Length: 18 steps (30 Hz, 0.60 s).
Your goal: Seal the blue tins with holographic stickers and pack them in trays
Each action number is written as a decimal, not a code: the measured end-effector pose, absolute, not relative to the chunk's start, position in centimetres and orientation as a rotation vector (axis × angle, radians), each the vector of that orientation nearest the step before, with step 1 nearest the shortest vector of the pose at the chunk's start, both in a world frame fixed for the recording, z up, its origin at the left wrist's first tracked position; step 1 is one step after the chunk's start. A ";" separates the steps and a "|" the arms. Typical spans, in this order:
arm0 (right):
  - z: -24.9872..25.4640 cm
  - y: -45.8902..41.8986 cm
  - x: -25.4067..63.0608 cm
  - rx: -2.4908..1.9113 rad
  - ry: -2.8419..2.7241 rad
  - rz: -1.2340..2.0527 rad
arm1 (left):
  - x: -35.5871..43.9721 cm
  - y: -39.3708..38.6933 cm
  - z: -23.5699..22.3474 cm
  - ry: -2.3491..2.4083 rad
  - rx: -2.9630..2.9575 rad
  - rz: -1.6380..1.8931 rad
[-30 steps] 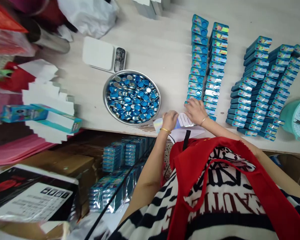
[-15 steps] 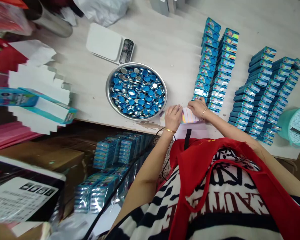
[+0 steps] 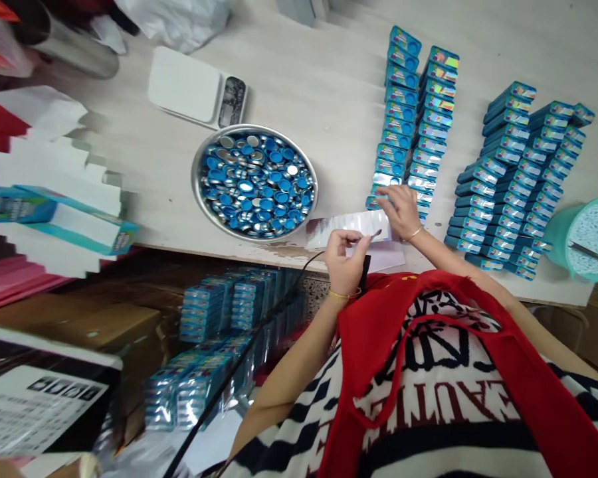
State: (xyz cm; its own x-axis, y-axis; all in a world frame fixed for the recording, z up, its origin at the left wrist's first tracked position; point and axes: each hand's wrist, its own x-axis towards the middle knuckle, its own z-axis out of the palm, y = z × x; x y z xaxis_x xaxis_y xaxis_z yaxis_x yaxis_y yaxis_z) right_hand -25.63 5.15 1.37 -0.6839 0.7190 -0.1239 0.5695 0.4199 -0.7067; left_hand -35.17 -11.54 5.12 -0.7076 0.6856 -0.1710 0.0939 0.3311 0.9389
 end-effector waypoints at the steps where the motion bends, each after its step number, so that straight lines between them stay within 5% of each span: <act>1: 2.1 5.0 -24.1 -1.216 -2.309 1.197 | -34.6 -10.4 5.3 1.938 0.576 1.447; 7: 3.9 2.3 -14.3 -1.533 -1.621 1.698 | -30.0 -5.5 3.0 1.482 0.337 1.403; 18: -2.2 0.9 -10.1 -1.783 -1.635 1.636 | -26.0 -4.9 -3.9 1.794 0.653 1.058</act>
State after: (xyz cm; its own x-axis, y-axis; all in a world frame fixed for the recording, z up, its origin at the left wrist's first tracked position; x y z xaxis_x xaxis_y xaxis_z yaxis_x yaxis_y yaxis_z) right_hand -10.11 0.91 -2.16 -0.2394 0.7982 -0.5528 0.5522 -0.3564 -0.7537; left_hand -25.97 -4.93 -3.87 -0.4331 0.7841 -0.4445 -0.0097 0.4891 0.8722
